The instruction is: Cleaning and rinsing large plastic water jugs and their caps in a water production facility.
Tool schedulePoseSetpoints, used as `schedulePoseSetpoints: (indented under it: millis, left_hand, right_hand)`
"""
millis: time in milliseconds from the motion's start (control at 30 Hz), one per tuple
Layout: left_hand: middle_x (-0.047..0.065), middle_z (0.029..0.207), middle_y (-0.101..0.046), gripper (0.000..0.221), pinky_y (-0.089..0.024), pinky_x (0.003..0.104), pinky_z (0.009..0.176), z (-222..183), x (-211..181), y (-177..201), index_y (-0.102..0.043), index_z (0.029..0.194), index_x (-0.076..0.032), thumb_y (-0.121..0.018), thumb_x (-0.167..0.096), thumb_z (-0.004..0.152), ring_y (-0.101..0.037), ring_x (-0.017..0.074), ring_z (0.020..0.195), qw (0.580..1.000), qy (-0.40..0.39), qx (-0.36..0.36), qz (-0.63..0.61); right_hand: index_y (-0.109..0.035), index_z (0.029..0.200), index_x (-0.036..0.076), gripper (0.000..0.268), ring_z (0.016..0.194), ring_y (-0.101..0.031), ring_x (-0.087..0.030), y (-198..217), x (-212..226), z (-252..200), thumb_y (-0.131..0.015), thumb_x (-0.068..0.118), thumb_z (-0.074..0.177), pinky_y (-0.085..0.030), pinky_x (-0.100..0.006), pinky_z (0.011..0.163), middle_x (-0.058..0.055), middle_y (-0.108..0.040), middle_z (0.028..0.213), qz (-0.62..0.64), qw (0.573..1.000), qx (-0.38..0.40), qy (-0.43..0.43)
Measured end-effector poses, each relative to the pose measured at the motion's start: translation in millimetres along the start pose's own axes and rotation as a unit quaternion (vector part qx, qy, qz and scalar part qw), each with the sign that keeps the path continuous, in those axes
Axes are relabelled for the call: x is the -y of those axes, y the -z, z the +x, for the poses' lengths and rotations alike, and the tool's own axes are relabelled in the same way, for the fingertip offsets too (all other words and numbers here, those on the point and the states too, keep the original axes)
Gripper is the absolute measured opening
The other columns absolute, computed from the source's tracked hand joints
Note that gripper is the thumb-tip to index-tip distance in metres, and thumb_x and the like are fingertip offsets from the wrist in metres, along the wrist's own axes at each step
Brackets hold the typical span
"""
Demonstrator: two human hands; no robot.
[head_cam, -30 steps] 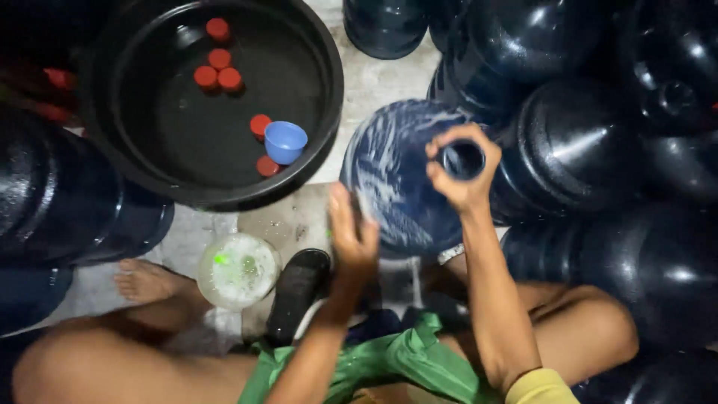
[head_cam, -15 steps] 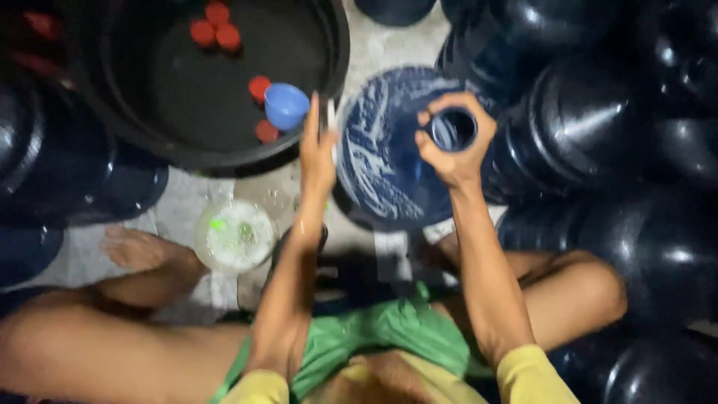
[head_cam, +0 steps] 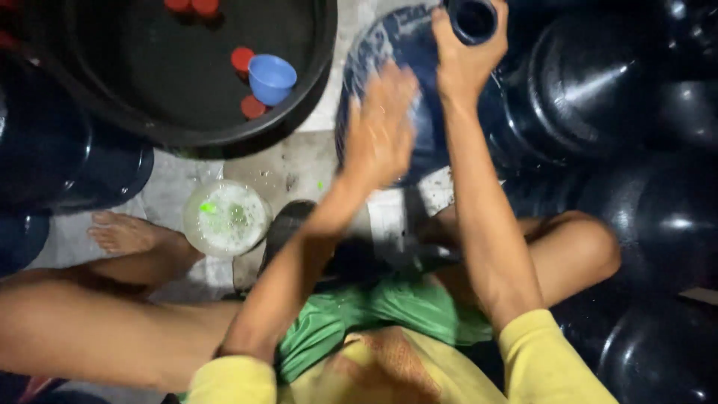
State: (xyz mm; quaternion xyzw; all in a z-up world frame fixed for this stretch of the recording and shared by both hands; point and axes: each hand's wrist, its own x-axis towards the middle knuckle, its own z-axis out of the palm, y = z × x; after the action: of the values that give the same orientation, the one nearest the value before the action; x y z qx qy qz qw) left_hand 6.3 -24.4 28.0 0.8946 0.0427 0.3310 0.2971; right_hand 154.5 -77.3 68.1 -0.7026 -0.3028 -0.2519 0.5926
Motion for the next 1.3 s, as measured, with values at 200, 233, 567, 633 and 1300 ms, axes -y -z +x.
schedulePoseSetpoints:
  millis: [200,233,567,633,1300]
  left_hand:
    - [0.021,0.148,-0.030,0.067,-0.050,0.046,0.100,11,42,-27,-0.032,0.143,-0.010,-0.060,-0.015,0.083,-0.046,0.0422,0.131,0.997,0.073,-0.021,0.008]
    - [0.021,0.148,-0.030,0.067,-0.050,0.046,0.100,2,37,-28,-0.032,0.143,-0.010,-0.060,-0.015,0.083,-0.046,0.0422,0.131,0.997,0.073,-0.018,-0.002]
    - [0.009,0.158,-0.015,0.073,-0.034,0.064,0.109,11,61,-18,-0.020,0.152,-0.025,-0.062,-0.030,0.092,-0.029,0.0436,0.143,0.996,0.066,0.055,-0.001]
    - [0.011,0.158,-0.013,0.071,-0.031,0.065,0.110,15,62,-17,-0.020,0.152,-0.024,-0.059,-0.036,0.094,-0.029,0.0471,0.142,0.995,0.073,0.068,0.016]
    - [0.016,0.104,-0.050,0.034,-0.048,0.043,0.057,-353,115,-71,-0.062,0.094,-0.004,-0.067,-0.017,0.064,-0.053,0.0317,0.075,0.818,0.226,0.428,0.312]
  right_hand:
    - [-0.050,0.114,-0.006,0.050,0.086,-0.064,-0.023,37,-23,0,-0.081,0.013,0.079,-0.052,-0.033,0.083,-0.018,-0.066,0.098,0.085,0.981,0.125,-0.120]
    - [-0.050,0.114,-0.006,0.050,0.086,-0.064,-0.023,38,-17,-4,-0.081,0.013,0.079,-0.052,-0.033,0.083,-0.018,-0.066,0.098,0.075,0.982,0.124,-0.122]
    - [-0.063,0.092,-0.008,0.039,0.072,-0.060,-0.019,-4,-12,9,-0.079,0.019,0.069,-0.054,-0.031,0.069,-0.014,-0.066,0.082,0.034,0.991,0.060,-0.114]
    - [-0.064,0.094,-0.008,0.040,0.075,-0.060,-0.020,-4,-20,1,-0.078,0.021,0.070,-0.053,-0.033,0.072,-0.014,-0.067,0.085,0.030,0.992,0.064,-0.104]
    - [-0.051,0.116,0.004,0.030,0.078,-0.049,-0.024,-9,29,-22,-0.063,-0.013,0.095,-0.044,-0.034,0.077,-0.016,-0.058,0.096,0.145,0.988,0.052,-0.024]
